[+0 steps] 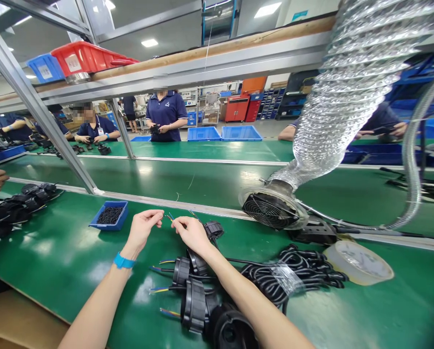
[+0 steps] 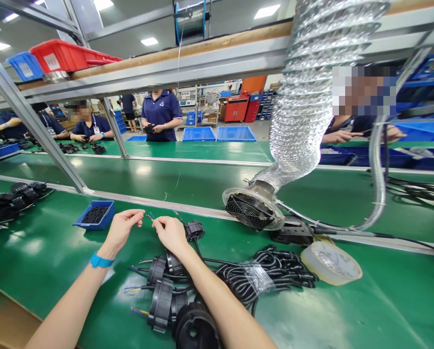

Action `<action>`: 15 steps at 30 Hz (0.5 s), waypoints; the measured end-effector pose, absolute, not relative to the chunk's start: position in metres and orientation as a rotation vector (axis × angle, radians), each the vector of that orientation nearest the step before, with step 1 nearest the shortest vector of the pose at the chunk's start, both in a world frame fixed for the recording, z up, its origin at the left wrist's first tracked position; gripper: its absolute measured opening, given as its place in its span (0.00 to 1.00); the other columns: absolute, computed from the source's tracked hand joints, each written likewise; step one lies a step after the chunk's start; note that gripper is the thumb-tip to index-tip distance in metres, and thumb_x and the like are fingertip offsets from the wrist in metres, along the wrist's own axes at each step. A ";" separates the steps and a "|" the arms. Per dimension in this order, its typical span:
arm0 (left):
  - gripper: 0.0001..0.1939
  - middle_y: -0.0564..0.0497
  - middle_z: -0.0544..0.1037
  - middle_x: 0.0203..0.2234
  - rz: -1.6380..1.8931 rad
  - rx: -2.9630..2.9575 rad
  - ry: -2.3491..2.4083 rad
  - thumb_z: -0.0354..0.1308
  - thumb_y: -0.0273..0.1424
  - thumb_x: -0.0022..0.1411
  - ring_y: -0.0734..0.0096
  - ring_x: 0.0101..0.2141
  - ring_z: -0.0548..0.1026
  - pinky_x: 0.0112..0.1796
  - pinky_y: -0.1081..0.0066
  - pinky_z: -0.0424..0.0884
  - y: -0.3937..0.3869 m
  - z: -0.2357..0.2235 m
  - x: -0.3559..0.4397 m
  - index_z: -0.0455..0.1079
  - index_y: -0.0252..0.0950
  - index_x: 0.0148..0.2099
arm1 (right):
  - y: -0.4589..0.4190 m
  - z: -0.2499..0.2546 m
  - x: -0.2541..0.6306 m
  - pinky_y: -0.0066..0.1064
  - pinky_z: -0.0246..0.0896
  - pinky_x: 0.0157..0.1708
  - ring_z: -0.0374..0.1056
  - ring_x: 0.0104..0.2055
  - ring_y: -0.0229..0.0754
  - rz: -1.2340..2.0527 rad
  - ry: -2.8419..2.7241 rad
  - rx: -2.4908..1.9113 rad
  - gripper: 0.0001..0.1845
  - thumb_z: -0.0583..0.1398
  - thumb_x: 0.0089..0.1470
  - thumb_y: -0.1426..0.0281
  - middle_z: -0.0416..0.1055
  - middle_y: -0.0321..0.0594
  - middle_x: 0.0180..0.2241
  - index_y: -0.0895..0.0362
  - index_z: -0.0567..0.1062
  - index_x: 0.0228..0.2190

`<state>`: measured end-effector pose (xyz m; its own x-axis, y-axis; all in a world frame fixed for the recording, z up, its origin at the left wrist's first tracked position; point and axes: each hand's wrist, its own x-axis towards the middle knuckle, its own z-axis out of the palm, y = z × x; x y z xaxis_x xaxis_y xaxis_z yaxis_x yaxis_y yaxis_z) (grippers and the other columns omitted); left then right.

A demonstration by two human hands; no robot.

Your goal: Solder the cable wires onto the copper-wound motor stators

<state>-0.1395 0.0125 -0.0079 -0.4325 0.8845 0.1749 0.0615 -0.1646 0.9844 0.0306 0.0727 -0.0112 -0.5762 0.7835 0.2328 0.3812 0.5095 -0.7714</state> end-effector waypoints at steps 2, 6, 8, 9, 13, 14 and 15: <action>0.16 0.49 0.78 0.23 1.711 1.111 1.503 0.70 0.38 0.48 0.73 0.24 0.71 0.28 0.71 0.70 0.011 -0.005 -0.141 0.79 0.32 0.36 | 0.072 -0.011 0.030 0.26 0.59 0.32 0.72 0.32 0.39 0.908 -2.191 -0.953 0.15 0.54 0.59 0.70 0.79 0.33 0.29 0.53 0.81 0.29; 0.14 0.49 0.78 0.26 1.685 1.184 1.521 0.68 0.38 0.50 0.72 0.25 0.71 0.28 0.72 0.70 0.010 -0.002 -0.136 0.79 0.33 0.35 | 0.072 -0.011 0.031 0.26 0.59 0.33 0.73 0.33 0.39 0.884 -2.203 -0.929 0.15 0.55 0.58 0.70 0.80 0.33 0.32 0.52 0.81 0.29; 0.15 0.48 0.79 0.27 1.655 1.207 1.529 0.68 0.39 0.51 0.72 0.25 0.72 0.29 0.71 0.70 0.010 -0.003 -0.134 0.79 0.33 0.35 | 0.072 -0.012 0.031 0.26 0.60 0.34 0.73 0.35 0.40 0.874 -2.207 -0.918 0.15 0.55 0.58 0.71 0.80 0.33 0.33 0.52 0.81 0.29; 0.15 0.48 0.79 0.27 1.650 1.211 1.536 0.68 0.40 0.51 0.71 0.25 0.72 0.29 0.71 0.71 0.010 -0.004 -0.134 0.79 0.33 0.35 | 0.072 -0.012 0.031 0.26 0.60 0.34 0.73 0.35 0.40 0.871 -2.208 -0.915 0.15 0.55 0.58 0.71 0.80 0.33 0.34 0.51 0.81 0.29; 0.16 0.48 0.78 0.27 1.687 1.206 1.570 0.67 0.41 0.51 0.72 0.25 0.71 0.28 0.71 0.70 0.011 -0.005 -0.137 0.78 0.33 0.36 | 0.072 -0.012 0.031 0.27 0.60 0.35 0.74 0.36 0.40 0.872 -2.213 -0.916 0.15 0.55 0.59 0.70 0.80 0.33 0.34 0.51 0.82 0.30; 0.16 0.48 0.78 0.26 1.692 1.207 1.575 0.67 0.41 0.51 0.72 0.25 0.71 0.28 0.71 0.70 0.011 -0.004 -0.138 0.78 0.33 0.36 | 0.072 -0.012 0.031 0.27 0.60 0.35 0.74 0.36 0.40 0.870 -2.214 -0.914 0.15 0.55 0.59 0.70 0.80 0.33 0.34 0.51 0.82 0.30; 0.16 0.48 0.78 0.26 1.688 1.210 1.576 0.67 0.41 0.51 0.72 0.25 0.71 0.28 0.72 0.70 0.011 -0.004 -0.138 0.78 0.33 0.36 | 0.072 -0.012 0.031 0.27 0.60 0.35 0.74 0.36 0.40 0.868 -2.215 -0.914 0.15 0.55 0.58 0.70 0.80 0.33 0.34 0.51 0.82 0.29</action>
<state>-0.1380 0.0110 -0.0042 -0.4599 0.8516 0.2515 0.1926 -0.1808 0.9645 0.0307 0.0721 -0.0116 -0.5943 0.7603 0.2623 0.3795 0.5526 -0.7420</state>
